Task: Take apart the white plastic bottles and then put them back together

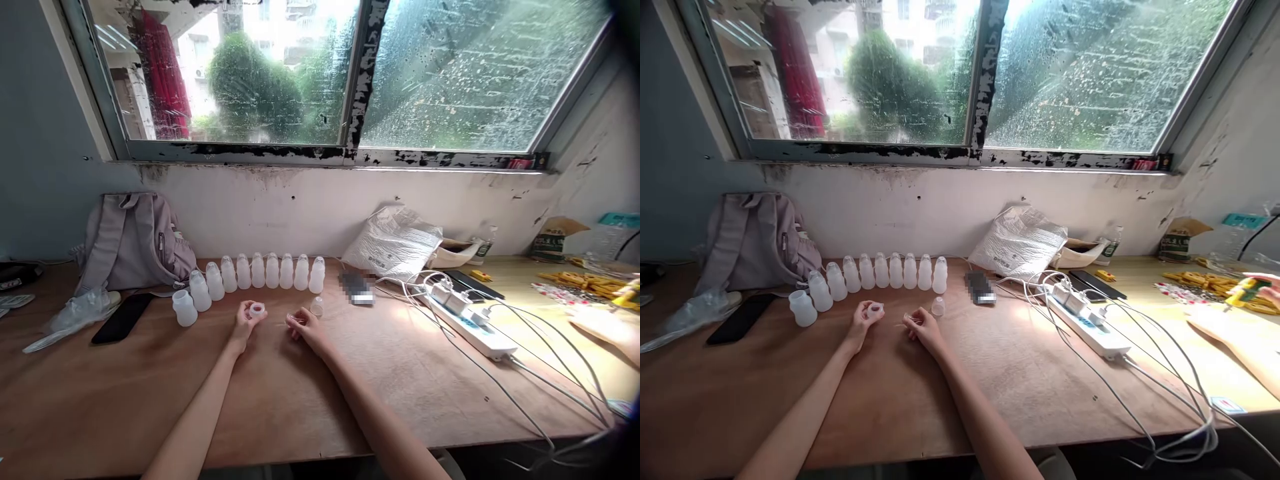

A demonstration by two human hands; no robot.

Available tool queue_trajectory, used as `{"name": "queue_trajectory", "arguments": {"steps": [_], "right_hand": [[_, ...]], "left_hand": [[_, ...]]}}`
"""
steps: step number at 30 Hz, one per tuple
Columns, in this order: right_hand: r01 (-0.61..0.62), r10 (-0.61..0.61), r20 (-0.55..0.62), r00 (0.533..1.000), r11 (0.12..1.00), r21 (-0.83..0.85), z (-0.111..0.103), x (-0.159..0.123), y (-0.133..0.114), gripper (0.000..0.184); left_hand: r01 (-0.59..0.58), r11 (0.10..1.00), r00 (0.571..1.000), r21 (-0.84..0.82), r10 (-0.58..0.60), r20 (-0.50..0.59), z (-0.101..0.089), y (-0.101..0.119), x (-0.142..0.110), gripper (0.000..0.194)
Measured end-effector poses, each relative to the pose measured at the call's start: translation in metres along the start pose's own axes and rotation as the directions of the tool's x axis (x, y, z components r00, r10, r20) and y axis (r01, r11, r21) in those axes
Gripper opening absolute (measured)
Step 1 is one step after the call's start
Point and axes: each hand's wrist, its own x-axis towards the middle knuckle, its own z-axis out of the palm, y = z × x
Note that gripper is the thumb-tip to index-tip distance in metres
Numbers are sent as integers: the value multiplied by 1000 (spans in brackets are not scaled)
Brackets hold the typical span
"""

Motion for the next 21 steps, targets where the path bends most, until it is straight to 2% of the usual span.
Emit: {"name": "queue_trajectory", "arguments": {"steps": [2, 3, 5, 7, 9, 13, 16, 19, 21], "right_hand": [[16, -18, -35, 999, 998, -65, 3, 4, 7, 30], [35, -41, -51, 998, 993, -111, 4, 8, 11, 28], [97, -117, -79, 990, 970, -223, 8, 18, 18, 24], [168, -209, -96, 973, 931, -324, 14, 31, 22, 18], [207, -262, -98, 960, 900, -383, 22, 44, 24, 14], [195, -252, -73, 965, 875, -442, 34, 61, 25, 11], [182, -241, -70, 968, 867, -463, 35, 62, 26, 26], [137, -193, -107, 975, 911, -390, 31, 58, 27, 44], [104, -155, -128, 980, 937, -335, 29, 56, 27, 45]], "left_hand": [[-47, 976, 992, 210, 71, -104, -14, -7, 8, 43], [-63, 936, 981, 346, 122, -152, -22, -11, 12, 41], [-58, 811, 950, 582, 224, -217, -37, -18, 18, 35], [-28, 704, 926, 710, 286, -248, -49, -25, 22, 31], [-20, 653, 913, 757, 321, -253, -55, -31, 23, 31], [-32, 585, 884, 811, 395, -250, -55, -42, 25, 30], [11, 531, 864, 847, 422, -275, -52, -47, 26, 33], [13, 502, 856, 865, 441, -269, -50, -47, 26, 40], [-13, 490, 857, 871, 454, -243, -50, -45, 24, 40]]}}
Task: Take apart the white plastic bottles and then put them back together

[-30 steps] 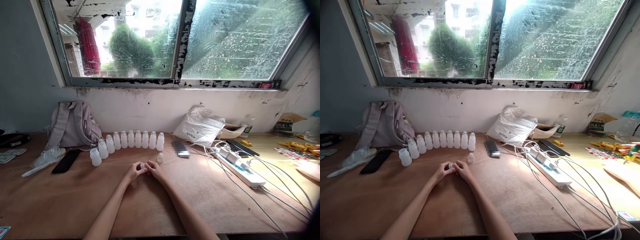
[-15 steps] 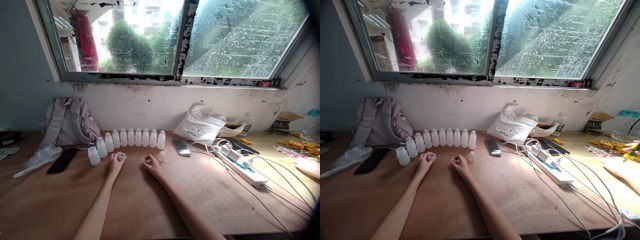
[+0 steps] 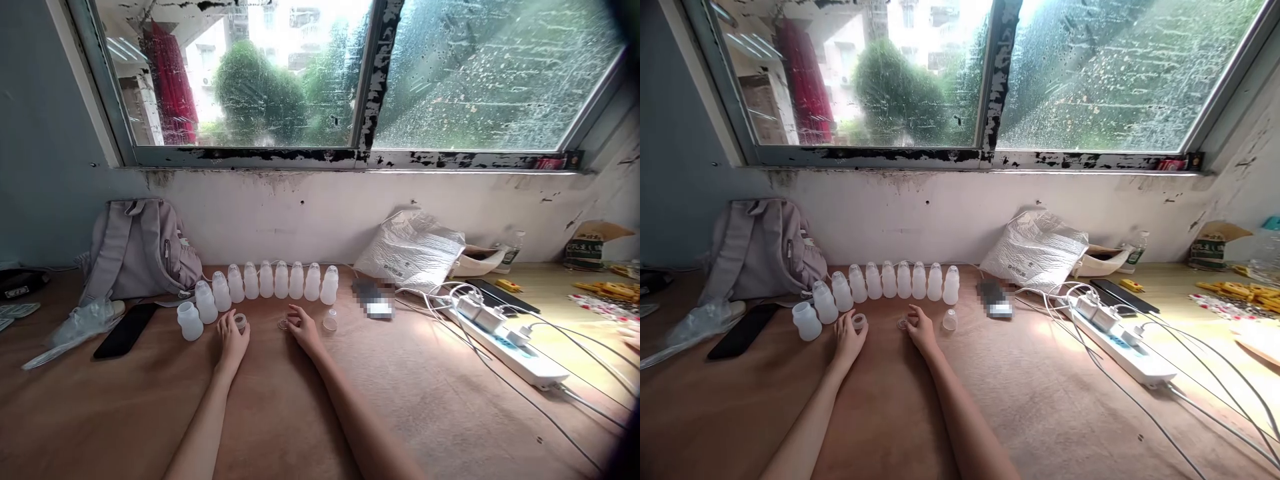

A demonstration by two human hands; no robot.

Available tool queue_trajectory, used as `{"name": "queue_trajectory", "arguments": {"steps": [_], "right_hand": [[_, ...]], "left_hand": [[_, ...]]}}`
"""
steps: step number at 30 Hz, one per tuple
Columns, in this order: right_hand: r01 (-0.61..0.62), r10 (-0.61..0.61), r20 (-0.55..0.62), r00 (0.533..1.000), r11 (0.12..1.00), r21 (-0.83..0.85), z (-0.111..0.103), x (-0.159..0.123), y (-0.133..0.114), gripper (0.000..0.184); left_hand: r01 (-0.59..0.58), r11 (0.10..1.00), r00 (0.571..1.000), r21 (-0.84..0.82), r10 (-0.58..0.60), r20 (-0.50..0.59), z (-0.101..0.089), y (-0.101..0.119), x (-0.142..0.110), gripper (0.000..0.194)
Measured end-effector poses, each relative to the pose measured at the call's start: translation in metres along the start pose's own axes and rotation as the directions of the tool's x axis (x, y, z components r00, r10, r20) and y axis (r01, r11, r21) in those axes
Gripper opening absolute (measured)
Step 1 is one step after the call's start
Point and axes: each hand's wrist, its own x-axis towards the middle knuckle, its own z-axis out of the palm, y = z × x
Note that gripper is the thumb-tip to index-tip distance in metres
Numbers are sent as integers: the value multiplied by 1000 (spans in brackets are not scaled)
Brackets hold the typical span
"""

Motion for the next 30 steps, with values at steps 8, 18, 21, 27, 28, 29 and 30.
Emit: {"name": "queue_trajectory", "arguments": {"steps": [8, 18, 21, 27, 28, 29, 30], "right_hand": [[-27, 30, -34, 999, 995, 94, 2, 1, 1, 23], [-158, 280, -238, 930, 889, 430, -7, -2, 0, 17], [-178, 345, -237, 908, 830, 528, -14, 1, 5, 18], [-180, 365, -134, 921, 706, 685, -27, 7, 9, 24], [-185, 358, -103, 928, 683, 707, -29, 7, 9, 25], [-192, 347, -70, 935, 663, 723, -31, 6, 9, 25], [-203, 334, -34, 942, 647, 735, -32, 5, 9, 25]], "left_hand": [[-83, 993, 987, 80, 71, 143, -8, 4, -7, 28], [-94, 989, 986, 116, 76, 151, -12, 6, -11, 28], [-97, 991, 989, 95, 85, 124, -11, 5, -11, 28], [-70, 998, 996, -9, 70, 56, -12, 8, -9, 34], [-69, 997, 997, -24, 70, 43, -13, 10, -8, 34], [-71, 997, 997, -38, 72, 32, -14, 12, -8, 35], [-77, 996, 997, -54, 78, 23, -17, 15, -8, 35]]}}
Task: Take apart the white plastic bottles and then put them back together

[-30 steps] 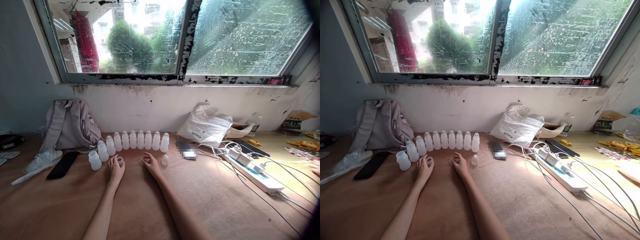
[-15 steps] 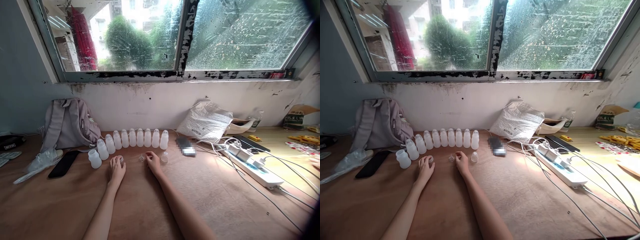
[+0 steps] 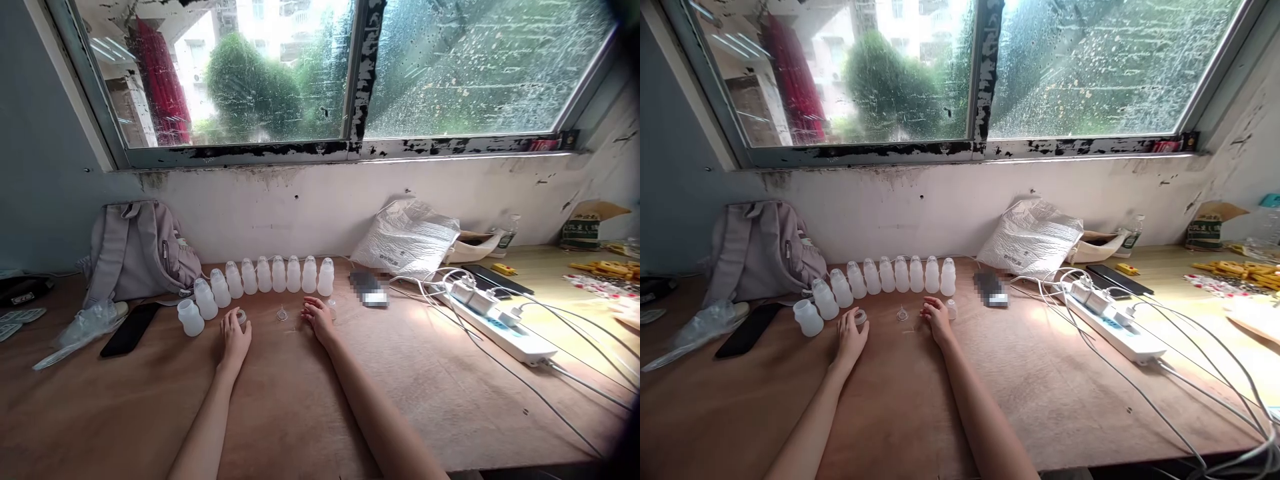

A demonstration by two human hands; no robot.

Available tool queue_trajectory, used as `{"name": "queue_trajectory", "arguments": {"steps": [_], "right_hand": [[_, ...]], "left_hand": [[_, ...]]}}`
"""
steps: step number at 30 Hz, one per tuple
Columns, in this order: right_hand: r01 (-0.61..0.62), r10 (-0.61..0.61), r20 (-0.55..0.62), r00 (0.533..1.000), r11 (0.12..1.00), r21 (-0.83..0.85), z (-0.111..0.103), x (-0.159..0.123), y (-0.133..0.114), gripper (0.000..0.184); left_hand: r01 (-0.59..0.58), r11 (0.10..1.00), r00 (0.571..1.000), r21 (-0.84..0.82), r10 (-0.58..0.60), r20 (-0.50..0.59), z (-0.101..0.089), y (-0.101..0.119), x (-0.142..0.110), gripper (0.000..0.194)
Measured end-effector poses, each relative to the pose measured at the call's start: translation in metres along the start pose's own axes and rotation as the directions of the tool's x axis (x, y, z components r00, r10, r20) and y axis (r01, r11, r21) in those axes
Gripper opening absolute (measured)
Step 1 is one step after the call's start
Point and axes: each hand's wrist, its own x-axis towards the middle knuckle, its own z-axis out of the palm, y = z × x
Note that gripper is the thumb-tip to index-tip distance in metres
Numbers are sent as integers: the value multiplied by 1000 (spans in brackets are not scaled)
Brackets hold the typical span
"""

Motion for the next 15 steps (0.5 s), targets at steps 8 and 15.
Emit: {"name": "queue_trajectory", "arguments": {"steps": [8, 15], "right_hand": [[-39, 41, 196, 980, 999, -14, -5, -20, -6, 20], [23, 24, 228, 973, 979, -201, 4, -26, -8, 18]], "left_hand": [[-98, 989, 990, -114, 86, -110, -47, 20, 31, 23], [-110, 934, 988, 341, 142, -69, -85, -8, 104, 40]]}}
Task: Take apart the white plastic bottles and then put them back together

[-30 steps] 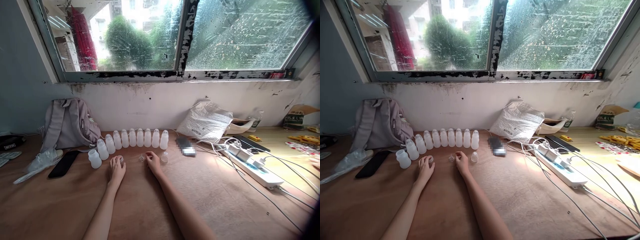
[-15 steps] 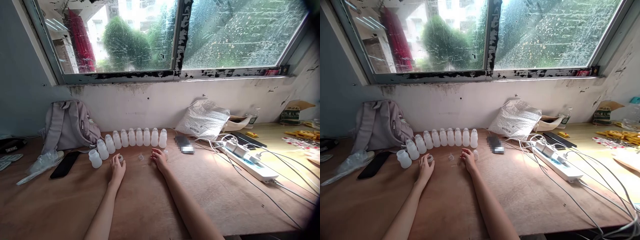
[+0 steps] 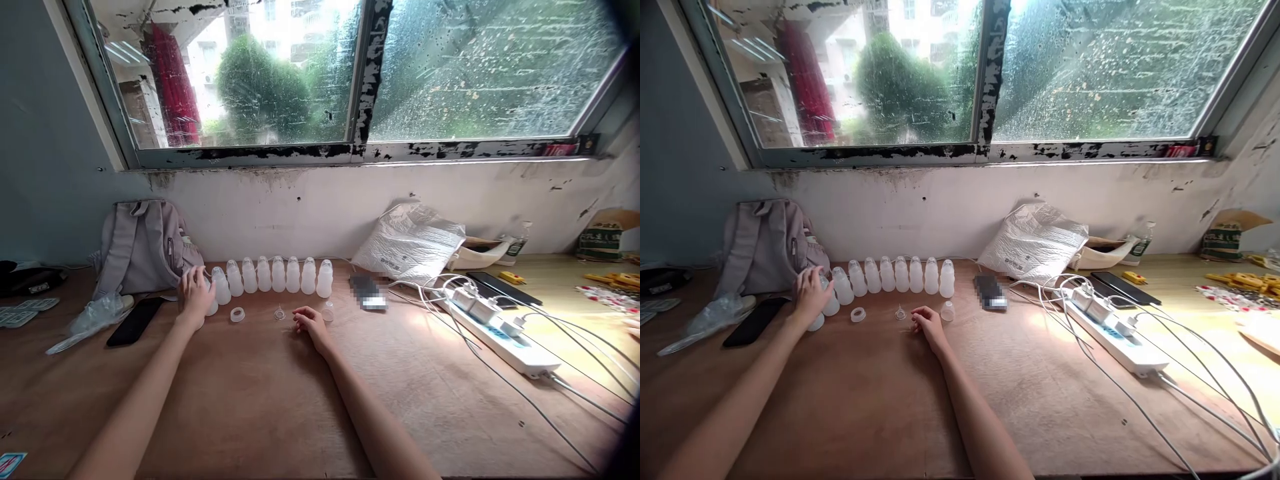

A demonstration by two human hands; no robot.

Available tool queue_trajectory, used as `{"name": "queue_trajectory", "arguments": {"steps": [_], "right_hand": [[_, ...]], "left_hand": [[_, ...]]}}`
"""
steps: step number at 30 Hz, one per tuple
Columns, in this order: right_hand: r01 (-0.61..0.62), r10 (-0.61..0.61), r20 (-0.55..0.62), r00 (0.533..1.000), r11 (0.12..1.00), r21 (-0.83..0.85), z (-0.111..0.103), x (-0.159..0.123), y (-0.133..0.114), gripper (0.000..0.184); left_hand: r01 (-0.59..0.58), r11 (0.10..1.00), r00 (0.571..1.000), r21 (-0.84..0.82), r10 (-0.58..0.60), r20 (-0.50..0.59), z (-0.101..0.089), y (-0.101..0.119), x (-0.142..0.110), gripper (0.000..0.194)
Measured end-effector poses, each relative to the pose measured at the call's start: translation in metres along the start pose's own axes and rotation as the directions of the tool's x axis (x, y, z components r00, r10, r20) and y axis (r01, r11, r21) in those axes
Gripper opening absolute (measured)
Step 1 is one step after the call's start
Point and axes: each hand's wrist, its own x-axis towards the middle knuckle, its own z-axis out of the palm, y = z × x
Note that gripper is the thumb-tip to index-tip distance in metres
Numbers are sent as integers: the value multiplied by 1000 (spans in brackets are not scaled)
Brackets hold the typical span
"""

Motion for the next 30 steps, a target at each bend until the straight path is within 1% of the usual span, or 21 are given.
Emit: {"name": "queue_trajectory", "arguments": {"steps": [1, 3, 4, 5, 6, 8, 10, 12, 15, 17, 18, 20, 22, 24, 26, 28, 30], "right_hand": [[-2, 2, -6, 1000, 1000, -6, 0, 0, -1, 19], [-2, 1, -11, 1000, 1000, -8, 1, -2, -2, 19], [0, 0, -12, 1000, 1000, -8, 1, -3, -2, 19], [2, -2, -12, 1000, 1000, -9, 1, -3, -3, 19], [4, -4, -11, 1000, 1000, -10, 1, -4, -3, 19], [3, -3, -11, 1000, 1000, -16, 2, -5, -5, 18], [-4, 4, -14, 1000, 1000, -18, 3, -6, -6, 17], [-9, 9, -19, 1000, 1000, -12, 4, -6, -7, 16], [-11, 11, -23, 1000, 1000, 9, 4, -6, -8, 17], [-16, 17, -21, 1000, 1000, 24, 4, -6, -8, 18], [-19, 20, -20, 1000, 999, 30, 4, -7, -9, 19], [-22, 22, -21, 1000, 999, 38, 4, -8, -9, 19], [-24, 25, -23, 999, 999, 42, 4, -9, -10, 20], [-23, 24, -28, 999, 999, 44, 6, -11, -11, 22], [-14, 16, -42, 999, 998, 54, 7, -12, -12, 24], [-10, 17, -71, 997, 996, 92, 9, -12, -12, 27], [-21, 37, -105, 994, 988, 153, 10, -10, -12, 31]], "left_hand": [[11, 997, 998, 72, -15, 65, 1, -6, 6, 42], [15, 985, 975, 174, -53, 216, 4, -15, 11, 42], [3, 980, 962, 199, -57, 268, 5, -17, 11, 42], [-11, 979, 957, 205, -49, 286, 5, -18, 10, 41], [-27, 980, 963, 196, -27, 268, 4, -16, 8, 41], [-50, 989, 987, 136, 28, 158, -2, -9, 2, 43], [-61, 997, 998, 40, 59, 38, -11, 5, -4, 44], [-68, 995, 997, -69, 66, -29, -18, 22, -11, 45], [-79, 966, 996, -247, 67, -59, -23, 52, -26, 46], [-86, 915, 996, -393, 82, -27, -21, 75, -41, 49], [-87, 880, 995, -467, 102, 8, -19, 85, -49, 51], [-38, 814, 984, -580, 131, 119, -13, 105, -66, 52], [20, 739, 976, -674, 131, 172, -6, 119, -81, 50], [96, 661, 978, -745, 77, 194, 2, 128, -94, 47], [212, 589, 964, -780, 5, 266, 10, 132, -103, 48], [345, 521, 914, -781, 2, 405, 16, 135, -109, 49], [479, 421, 840, -771, 36, 541, 18, 138, -112, 43]]}}
